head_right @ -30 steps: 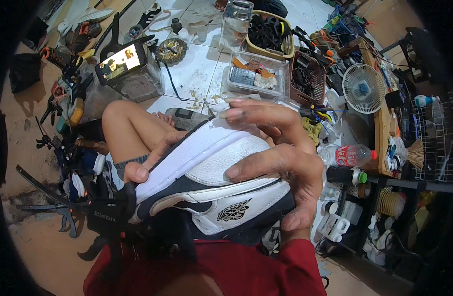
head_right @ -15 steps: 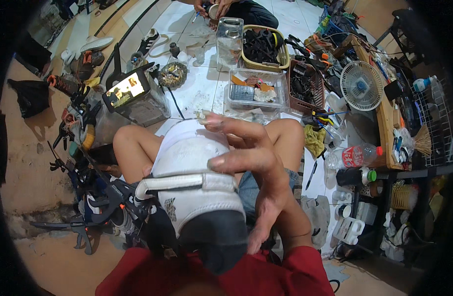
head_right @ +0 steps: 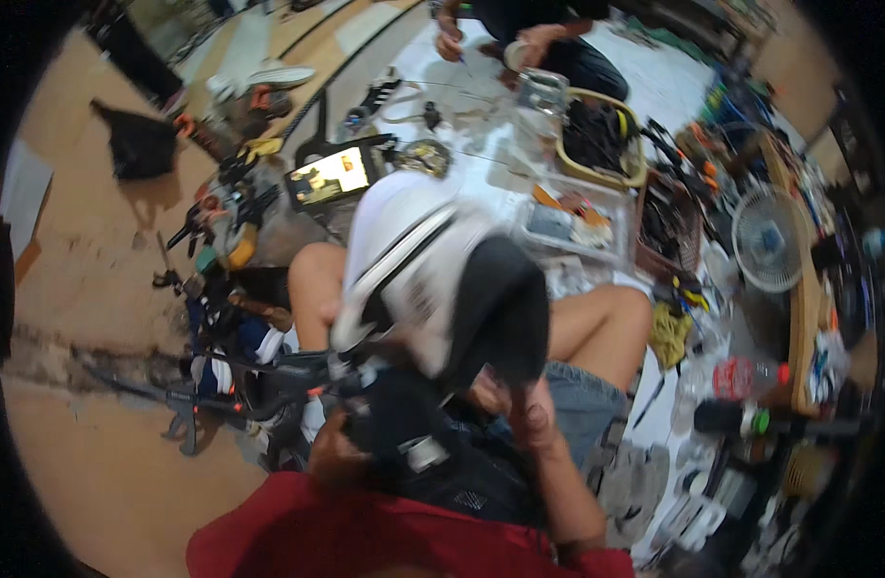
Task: Repairing a sneaker by gluing and clamping the sole.
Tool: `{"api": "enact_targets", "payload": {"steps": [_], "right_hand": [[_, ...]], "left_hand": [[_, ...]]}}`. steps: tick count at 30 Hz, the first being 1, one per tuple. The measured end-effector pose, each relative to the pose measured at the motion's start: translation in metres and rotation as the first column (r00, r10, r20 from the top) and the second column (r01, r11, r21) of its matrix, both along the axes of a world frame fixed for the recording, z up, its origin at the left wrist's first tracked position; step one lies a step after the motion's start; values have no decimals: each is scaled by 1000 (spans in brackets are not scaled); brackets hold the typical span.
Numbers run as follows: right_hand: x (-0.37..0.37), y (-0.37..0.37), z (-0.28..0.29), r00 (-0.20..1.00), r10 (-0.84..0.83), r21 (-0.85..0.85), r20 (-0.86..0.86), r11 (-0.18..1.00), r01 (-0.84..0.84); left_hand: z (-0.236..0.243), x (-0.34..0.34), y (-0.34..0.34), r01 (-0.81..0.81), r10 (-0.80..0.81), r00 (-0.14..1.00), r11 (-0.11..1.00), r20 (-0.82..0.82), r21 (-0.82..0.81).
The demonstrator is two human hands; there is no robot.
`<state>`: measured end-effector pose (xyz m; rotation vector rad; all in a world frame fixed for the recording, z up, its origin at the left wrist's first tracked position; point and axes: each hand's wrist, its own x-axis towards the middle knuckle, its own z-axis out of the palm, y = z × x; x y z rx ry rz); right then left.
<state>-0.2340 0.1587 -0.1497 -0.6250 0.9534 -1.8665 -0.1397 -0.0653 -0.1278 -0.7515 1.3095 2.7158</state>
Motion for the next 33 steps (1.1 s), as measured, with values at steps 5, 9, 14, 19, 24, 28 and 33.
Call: {"api": "enact_targets", "payload": {"steps": [5, 9, 14, 19, 24, 28, 33], "right_hand": [[18, -26, -20, 802, 358, -205, 478, 933, -294], [-16, -40, -38, 793, 171, -112, 584, 985, -130], [-61, -51, 11, 964, -261, 46, 44, 965, 259], [-78, -10, 46, 588, -463, -35, -664, 804, 593], [-42, 12, 49, 527, -522, -140, -671, 787, 601], [-29, 12, 52, 584, -541, -197, -605, 813, 548], [-27, 6, 61, 662, -517, -270, -543, 854, 445]], "left_hand": [[4, -21, -10, -701, 484, 611, 699, -627, -144], [12, -26, -9, -650, 419, 626, 747, -658, -142], [-38, 24, -66, -143, 51, 352, 990, -934, 0], [15, 77, -27, -405, 165, 811, 851, -561, -335], [-36, 125, -16, -462, 276, 755, 868, -595, -183], [-31, 198, 48, -507, 343, 775, 838, -531, -200], [-23, 213, 78, -525, 389, 794, 826, -468, -205]]}}
